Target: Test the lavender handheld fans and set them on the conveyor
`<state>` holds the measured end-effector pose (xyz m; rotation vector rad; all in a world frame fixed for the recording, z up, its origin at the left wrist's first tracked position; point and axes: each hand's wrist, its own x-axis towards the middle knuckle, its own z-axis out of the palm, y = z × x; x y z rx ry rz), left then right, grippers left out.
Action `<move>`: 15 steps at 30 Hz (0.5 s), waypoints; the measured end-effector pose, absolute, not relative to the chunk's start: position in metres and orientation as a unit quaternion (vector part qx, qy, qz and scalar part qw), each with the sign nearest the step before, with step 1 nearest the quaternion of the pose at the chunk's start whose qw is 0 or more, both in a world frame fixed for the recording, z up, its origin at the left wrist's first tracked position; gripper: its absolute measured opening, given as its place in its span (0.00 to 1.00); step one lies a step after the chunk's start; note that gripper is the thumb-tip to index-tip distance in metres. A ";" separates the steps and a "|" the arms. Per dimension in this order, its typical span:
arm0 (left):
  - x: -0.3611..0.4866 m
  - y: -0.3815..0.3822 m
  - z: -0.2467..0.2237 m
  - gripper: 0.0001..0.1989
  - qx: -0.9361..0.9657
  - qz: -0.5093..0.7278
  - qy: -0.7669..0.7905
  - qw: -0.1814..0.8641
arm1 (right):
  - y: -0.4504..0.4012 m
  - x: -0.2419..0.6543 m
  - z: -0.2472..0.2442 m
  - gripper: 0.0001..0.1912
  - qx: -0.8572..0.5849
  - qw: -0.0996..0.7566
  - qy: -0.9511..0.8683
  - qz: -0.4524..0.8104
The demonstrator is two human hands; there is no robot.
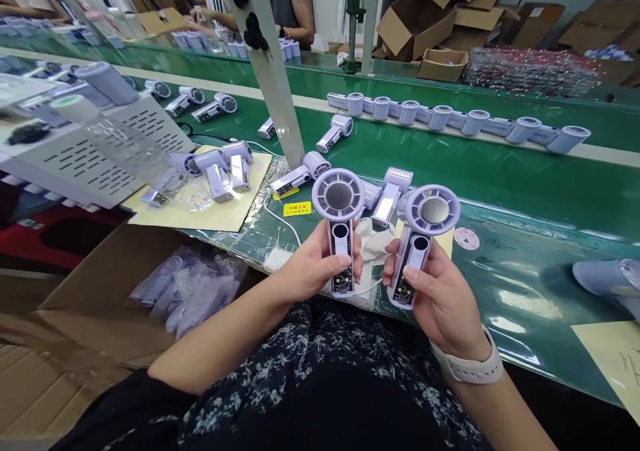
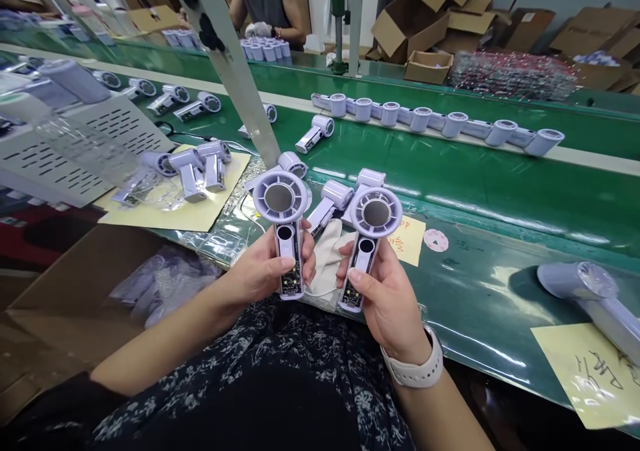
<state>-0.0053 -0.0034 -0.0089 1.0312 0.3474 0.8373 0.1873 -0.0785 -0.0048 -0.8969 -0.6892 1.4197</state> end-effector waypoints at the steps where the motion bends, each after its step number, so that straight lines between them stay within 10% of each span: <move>1: -0.006 -0.003 -0.009 0.23 0.483 0.387 0.162 0.769 | -0.078 0.187 -0.006 0.20 -0.395 0.616 -0.297 0.613; 15: -0.007 -0.003 -0.013 0.22 0.487 0.364 0.154 0.779 | -0.077 0.189 -0.012 0.18 -0.394 0.606 -0.300 0.623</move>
